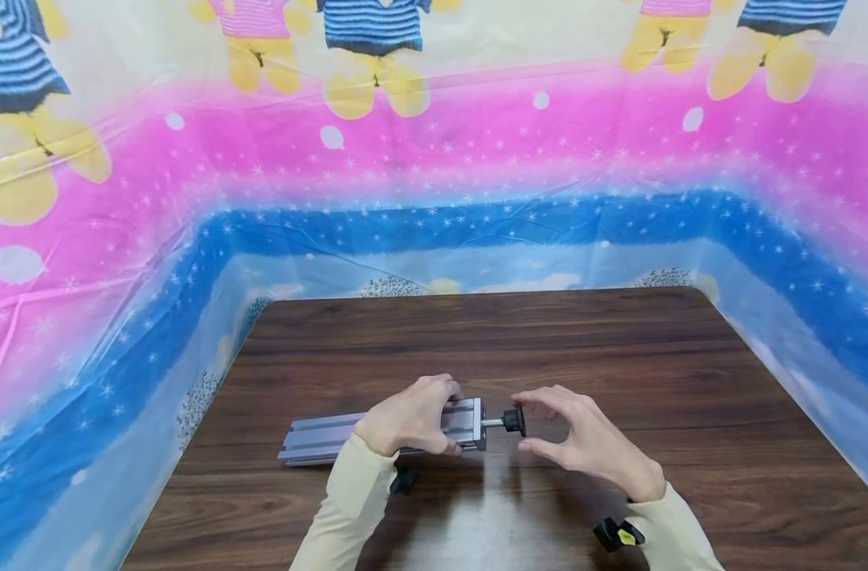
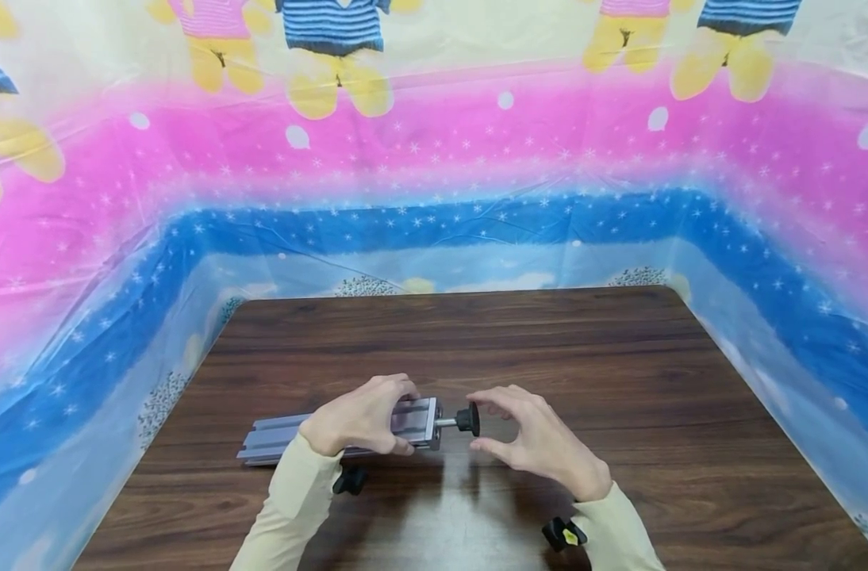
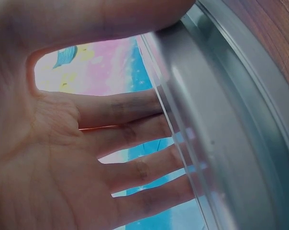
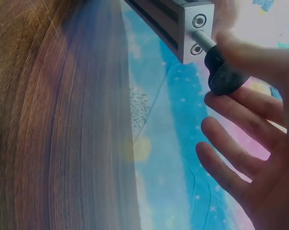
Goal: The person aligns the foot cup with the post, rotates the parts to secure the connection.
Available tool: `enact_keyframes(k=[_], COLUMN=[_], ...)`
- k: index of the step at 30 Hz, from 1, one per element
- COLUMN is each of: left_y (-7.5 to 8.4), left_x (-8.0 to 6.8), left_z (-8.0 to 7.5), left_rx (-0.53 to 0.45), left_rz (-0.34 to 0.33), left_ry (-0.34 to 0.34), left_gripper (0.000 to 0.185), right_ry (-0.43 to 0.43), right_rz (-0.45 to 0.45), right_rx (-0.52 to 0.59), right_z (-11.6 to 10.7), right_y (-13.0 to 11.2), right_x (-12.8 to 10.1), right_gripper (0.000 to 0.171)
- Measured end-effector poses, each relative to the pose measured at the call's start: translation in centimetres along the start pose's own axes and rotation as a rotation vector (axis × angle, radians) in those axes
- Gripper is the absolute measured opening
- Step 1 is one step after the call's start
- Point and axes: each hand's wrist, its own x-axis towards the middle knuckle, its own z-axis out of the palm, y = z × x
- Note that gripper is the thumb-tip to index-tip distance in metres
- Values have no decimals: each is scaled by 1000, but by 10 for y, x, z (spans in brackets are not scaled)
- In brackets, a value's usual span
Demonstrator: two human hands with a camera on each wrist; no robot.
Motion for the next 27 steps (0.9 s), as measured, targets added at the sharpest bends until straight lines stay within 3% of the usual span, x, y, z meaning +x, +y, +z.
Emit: enact_keyframes(k=[9,17,23,27], left_y=[0,1,1,0], left_x=[1,1,1,1], left_z=[1,2,2,2], left_rx=[11,12,13,15], left_rz=[9,0,4,6], left_ry=[11,1,0,2], left_gripper=[49,48,49,49], right_ry=[1,-78,-105,-120], right_rz=[42,136,204,242], right_rx=[12,74,44,24], right_z=[1,4,7,6], right_y=[0,0,0,-1], right_x=[1,4,6,5], right_gripper=[37,9,29,29])
